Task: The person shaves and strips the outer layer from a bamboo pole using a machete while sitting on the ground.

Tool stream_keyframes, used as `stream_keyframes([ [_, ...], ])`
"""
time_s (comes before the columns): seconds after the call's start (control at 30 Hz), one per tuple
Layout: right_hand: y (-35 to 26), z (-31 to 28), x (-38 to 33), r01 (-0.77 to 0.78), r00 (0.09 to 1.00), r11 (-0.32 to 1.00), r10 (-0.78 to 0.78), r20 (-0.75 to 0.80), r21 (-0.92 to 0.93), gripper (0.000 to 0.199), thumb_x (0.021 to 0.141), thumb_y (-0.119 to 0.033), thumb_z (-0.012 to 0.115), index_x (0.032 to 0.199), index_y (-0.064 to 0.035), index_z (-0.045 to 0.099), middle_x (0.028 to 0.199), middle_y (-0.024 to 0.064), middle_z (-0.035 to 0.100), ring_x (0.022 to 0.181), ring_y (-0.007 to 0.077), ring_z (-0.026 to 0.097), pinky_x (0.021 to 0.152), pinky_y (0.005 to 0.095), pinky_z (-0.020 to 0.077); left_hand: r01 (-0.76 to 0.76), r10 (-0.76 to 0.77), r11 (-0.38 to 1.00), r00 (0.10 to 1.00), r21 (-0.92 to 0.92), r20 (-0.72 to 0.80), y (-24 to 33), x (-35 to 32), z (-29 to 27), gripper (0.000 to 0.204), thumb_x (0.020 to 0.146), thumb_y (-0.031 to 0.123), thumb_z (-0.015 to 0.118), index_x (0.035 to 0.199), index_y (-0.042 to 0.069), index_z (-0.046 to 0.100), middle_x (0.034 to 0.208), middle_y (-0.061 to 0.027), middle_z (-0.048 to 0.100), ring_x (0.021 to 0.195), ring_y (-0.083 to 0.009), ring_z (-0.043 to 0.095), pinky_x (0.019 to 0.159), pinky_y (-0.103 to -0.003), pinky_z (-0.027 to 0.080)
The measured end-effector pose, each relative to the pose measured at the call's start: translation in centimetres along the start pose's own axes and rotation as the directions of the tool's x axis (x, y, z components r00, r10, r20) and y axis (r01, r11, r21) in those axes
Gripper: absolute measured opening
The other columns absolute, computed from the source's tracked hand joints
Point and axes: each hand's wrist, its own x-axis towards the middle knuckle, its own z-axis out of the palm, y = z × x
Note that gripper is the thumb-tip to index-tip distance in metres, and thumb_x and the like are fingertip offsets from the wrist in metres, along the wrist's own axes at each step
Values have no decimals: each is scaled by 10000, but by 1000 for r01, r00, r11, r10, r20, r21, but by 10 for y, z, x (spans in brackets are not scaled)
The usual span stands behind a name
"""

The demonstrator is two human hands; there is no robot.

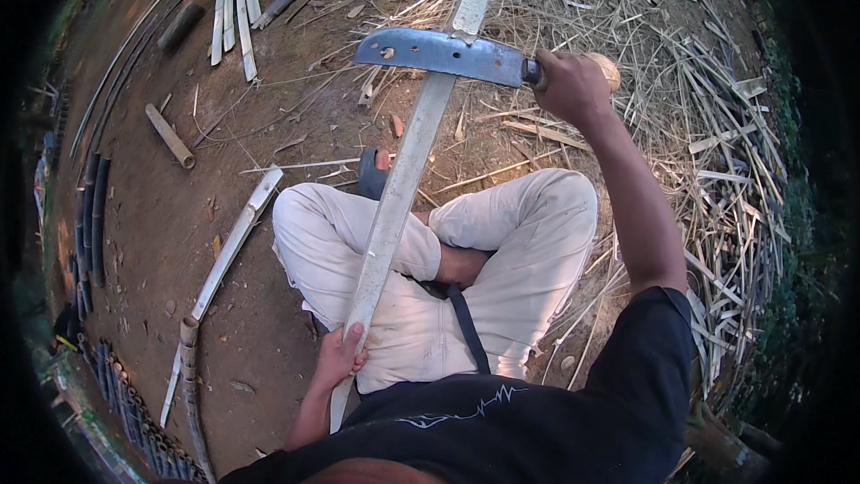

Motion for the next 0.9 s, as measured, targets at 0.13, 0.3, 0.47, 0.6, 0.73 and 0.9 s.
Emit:
stream_keyframes([
  [0.13, -35, 13, -19, -69, 997, 992, 65, 43, 103, 168, 786, -176, 679, 877, -69, 586, 761, 133, 687, 690, 337, 697, 634, 474, 562, 50, -50, 999, 998, -13, 33, 3, 11, 3, 558, 1007, 557, 532, 838, 27, 579, 554, -6, 519, 436, -71, 469, 393, -257, 363],
  [0.3, -69, 13, -35, 607, 778, 792, -609, -155, -68, 147, 754, -128, 662, 686, -132, 532, 620, 24, 585, 566, 180, 620, 578, 310, 492, -5, 6, 998, 1000, -58, 21, -8, 4, 3, 523, 1007, 515, 564, 868, 11, 588, 559, -2, 502, 455, -70, 463, 427, -247, 374],
  [0.47, 19, -1, 22, -249, 967, 967, 252, 38, -61, 160, 851, -209, 645, 910, -65, 608, 731, 153, 688, 679, 339, 697, 652, 467, 564, -37, 37, 999, 999, -5, 12, -18, -10, 6, 523, 1009, 515, 560, 876, 9, 566, 570, -12, 508, 453, -74, 456, 421, -248, 364],
  [0.6, -23, 5, -6, 36, 999, 995, -35, -22, 89, 216, 732, -166, 689, 891, -63, 584, 743, 118, 663, 686, 322, 686, 645, 464, 553, -13, 14, 999, 1000, -45, 26, -13, 0, 2, 536, 1000, 517, 574, 894, -8, 606, 591, -10, 530, 469, -69, 468, 438, -254, 397],
  [0.73, -70, -9, -35, 541, 837, 840, -534, -119, 32, 216, 599, -131, 674, 779, -116, 557, 656, 24, 548, 670, 209, 641, 651, 339, 499, -24, 24, 995, 1000, -94, 0, -23, -6, -10, 533, 994, 520, 582, 894, -3, 611, 579, -3, 526, 464, -66, 464, 439, -249, 393],
  [0.9, 11, -15, 15, 87, 993, 995, -91, -79, -50, 167, 776, -160, 684, 852, -59, 576, 740, 110, 663, 689, 313, 680, 668, 440, 554, -48, 54, 998, 973, 34, -226, -99, -25, -37, 533, 1001, 488, 587, 909, -34, 648, 591, -47, 589, 511, -112, 556, 481, -298, 439],
])
